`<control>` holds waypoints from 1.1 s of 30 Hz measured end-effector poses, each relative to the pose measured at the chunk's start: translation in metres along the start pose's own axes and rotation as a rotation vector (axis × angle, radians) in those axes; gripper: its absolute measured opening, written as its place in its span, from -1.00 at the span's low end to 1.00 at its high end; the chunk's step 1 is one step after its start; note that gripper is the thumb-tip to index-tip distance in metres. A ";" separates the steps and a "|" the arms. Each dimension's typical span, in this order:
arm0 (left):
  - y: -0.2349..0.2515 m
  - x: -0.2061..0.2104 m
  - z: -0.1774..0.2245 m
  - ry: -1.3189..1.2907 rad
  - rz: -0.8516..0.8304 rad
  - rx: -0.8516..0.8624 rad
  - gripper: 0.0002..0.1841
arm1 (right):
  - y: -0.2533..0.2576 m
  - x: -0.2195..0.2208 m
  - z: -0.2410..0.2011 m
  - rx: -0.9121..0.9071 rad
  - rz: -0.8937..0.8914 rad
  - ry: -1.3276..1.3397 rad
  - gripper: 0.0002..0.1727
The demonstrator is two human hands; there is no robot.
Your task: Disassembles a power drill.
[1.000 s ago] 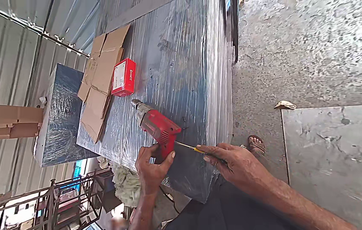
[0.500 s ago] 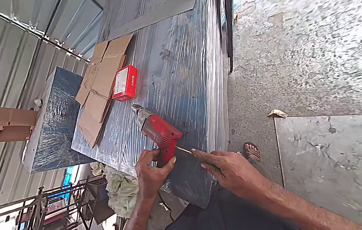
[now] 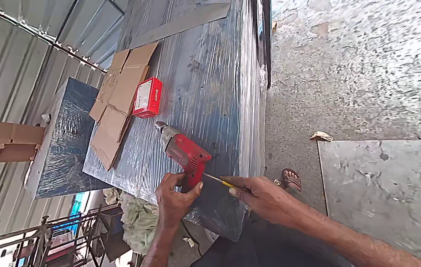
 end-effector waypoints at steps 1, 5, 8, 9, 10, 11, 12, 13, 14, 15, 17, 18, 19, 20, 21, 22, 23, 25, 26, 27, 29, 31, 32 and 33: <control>0.001 0.000 0.001 0.013 -0.002 0.006 -0.47 | 0.003 -0.001 0.002 0.052 -0.098 0.164 -0.55; 0.007 0.001 0.005 0.035 -0.013 0.018 -0.49 | 0.006 -0.003 0.006 0.239 -0.469 0.752 -0.57; 0.009 0.001 0.006 0.026 -0.020 0.021 -0.50 | 0.007 -0.007 0.003 0.134 -0.281 0.374 -0.55; 0.009 0.002 0.006 0.022 -0.022 0.021 -0.50 | 0.006 -0.009 0.000 0.066 -0.161 0.157 -0.53; 0.009 0.002 0.005 0.018 -0.024 0.020 -0.50 | 0.004 -0.009 -0.003 -0.003 -0.055 0.012 -0.52; 0.008 0.002 0.005 0.016 -0.022 0.018 -0.51 | 0.001 -0.007 -0.004 -0.069 0.031 -0.086 -0.52; 0.008 0.003 0.004 0.019 -0.021 0.015 -0.51 | -0.001 -0.004 -0.004 -0.127 0.104 -0.161 -0.51; 0.008 0.003 0.004 0.020 -0.019 0.015 -0.50 | -0.003 -0.002 -0.004 -0.169 0.168 -0.223 -0.51; 0.008 0.003 0.004 0.024 -0.015 0.016 -0.50 | -0.005 0.000 -0.003 -0.200 0.227 -0.282 -0.51; 0.008 0.003 0.005 0.022 -0.014 0.018 -0.50 | -0.007 0.002 -0.003 -0.237 0.300 -0.350 -0.51; 0.009 0.003 0.005 0.009 -0.013 0.020 -0.51 | -0.009 0.004 -0.004 -0.306 0.430 -0.483 -0.50; 0.009 0.002 0.005 0.002 -0.019 0.020 -0.51 | -0.010 0.006 -0.004 -0.323 0.464 -0.517 -0.50; 0.010 0.001 0.004 -0.001 -0.022 0.021 -0.51 | -0.010 0.006 -0.005 -0.341 0.484 -0.528 -0.50; 0.011 0.000 0.004 -0.004 -0.023 0.021 -0.50 | -0.010 0.006 -0.005 -0.342 0.474 -0.501 -0.49; 0.011 0.000 0.004 -0.006 -0.022 0.018 -0.50 | -0.009 0.005 -0.005 -0.300 0.407 -0.422 -0.51; 0.010 0.000 0.004 -0.005 -0.017 0.014 -0.49 | -0.007 0.003 -0.004 -0.200 0.269 -0.277 -0.53; 0.010 0.002 0.004 -0.005 -0.004 0.010 -0.48 | -0.004 -0.001 -0.002 -0.078 0.104 -0.075 -0.54; 0.007 0.004 0.004 0.003 0.026 0.015 -0.47 | 0.004 0.000 0.004 0.108 -0.164 0.373 -0.56; 0.006 0.004 0.004 0.005 0.031 0.019 -0.47 | 0.005 0.001 0.005 0.150 -0.226 0.495 -0.57; 0.006 0.004 0.004 0.006 0.027 0.022 -0.48 | 0.006 0.001 0.005 0.141 -0.222 0.499 -0.57; 0.006 0.001 0.003 -0.009 0.007 0.026 -0.50 | 0.003 0.001 0.003 -0.010 -0.024 0.173 -0.56; 0.008 -0.003 0.001 -0.054 -0.001 0.007 -0.54 | -0.001 0.006 -0.004 -0.249 0.301 -0.203 -0.54; 0.008 -0.005 0.002 -0.093 -0.004 -0.011 -0.57 | -0.002 0.010 -0.008 -0.338 0.428 -0.324 -0.54; 0.008 -0.005 0.003 -0.148 -0.009 -0.025 -0.62 | -0.002 0.013 -0.015 -0.415 0.531 -0.431 -0.53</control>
Point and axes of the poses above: each hand's wrist, its own y-axis towards the middle knuckle, its own x-axis out of the palm, z = x × y, the point moved 4 cm from there along y, towards the middle knuckle, and after that the axes turned 14 degrees about x, right-handed, at the moved point
